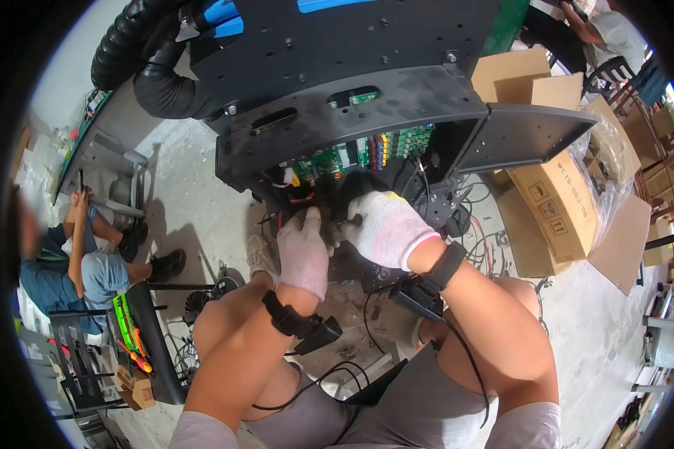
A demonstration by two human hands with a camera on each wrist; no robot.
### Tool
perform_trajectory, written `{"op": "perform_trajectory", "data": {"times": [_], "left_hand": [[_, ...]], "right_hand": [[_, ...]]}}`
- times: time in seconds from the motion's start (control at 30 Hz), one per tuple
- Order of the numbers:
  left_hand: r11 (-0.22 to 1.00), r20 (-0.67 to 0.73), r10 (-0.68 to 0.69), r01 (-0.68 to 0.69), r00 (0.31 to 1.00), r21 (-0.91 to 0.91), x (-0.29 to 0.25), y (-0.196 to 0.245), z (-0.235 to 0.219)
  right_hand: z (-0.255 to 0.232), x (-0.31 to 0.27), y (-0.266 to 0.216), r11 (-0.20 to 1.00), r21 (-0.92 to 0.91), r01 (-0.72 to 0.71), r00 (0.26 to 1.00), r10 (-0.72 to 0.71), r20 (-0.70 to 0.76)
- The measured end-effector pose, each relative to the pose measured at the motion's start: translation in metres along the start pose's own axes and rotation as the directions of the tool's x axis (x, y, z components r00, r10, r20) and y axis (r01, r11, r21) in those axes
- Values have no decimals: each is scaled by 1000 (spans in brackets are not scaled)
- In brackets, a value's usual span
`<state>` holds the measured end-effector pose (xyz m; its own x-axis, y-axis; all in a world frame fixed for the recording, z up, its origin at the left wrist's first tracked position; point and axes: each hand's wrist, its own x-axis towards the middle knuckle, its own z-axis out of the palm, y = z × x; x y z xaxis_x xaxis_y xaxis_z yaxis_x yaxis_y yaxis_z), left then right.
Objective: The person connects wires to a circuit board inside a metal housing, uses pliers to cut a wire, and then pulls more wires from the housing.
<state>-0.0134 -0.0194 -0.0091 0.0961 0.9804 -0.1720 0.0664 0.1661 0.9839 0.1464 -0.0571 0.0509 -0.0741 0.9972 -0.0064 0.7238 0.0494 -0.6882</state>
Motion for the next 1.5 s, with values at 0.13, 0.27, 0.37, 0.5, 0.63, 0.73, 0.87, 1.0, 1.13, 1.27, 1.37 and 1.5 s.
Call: {"op": "perform_trajectory", "data": {"times": [0.13,0.27,0.37,0.5,0.63,0.73,0.87,1.0,1.13,1.27,1.37,1.5], "left_hand": [[925,48,-272,275,961,-263,-15,14,7],[793,161,-427,454,890,-405,-18,-1,3],[751,27,-564,527,825,-397,-21,9,6],[783,-10,-534,491,845,-382,-21,15,0],[866,-68,-458,428,886,-259,-23,4,-5],[917,22,-348,346,937,-201,-34,-2,-12],[933,166,-276,306,947,-190,-44,-2,-11],[960,159,-245,262,956,-97,-41,0,-14],[848,200,-437,476,877,-233,-39,9,-15],[714,342,-444,557,828,-424,-38,3,-14],[622,426,-415,593,804,-512,-37,-4,-15],[584,433,-445,620,784,-524,-35,-2,-13]], "right_hand": [[4,12,9,995,75,-60,994,66,-88],[16,20,15,993,117,6,998,2,-65],[21,26,4,984,175,-40,997,50,-52],[33,37,6,972,221,-77,996,87,-34],[34,42,1,937,272,-220,975,223,23],[40,48,7,932,315,-181,981,192,-6],[47,53,8,909,372,-190,978,208,-7],[52,52,4,811,528,-251,961,275,34],[55,53,4,830,505,-239,960,281,-7],[52,54,1,837,481,-262,956,294,8],[53,55,3,811,511,-284,948,317,25],[47,54,0,803,517,-295,950,307,65]]}}
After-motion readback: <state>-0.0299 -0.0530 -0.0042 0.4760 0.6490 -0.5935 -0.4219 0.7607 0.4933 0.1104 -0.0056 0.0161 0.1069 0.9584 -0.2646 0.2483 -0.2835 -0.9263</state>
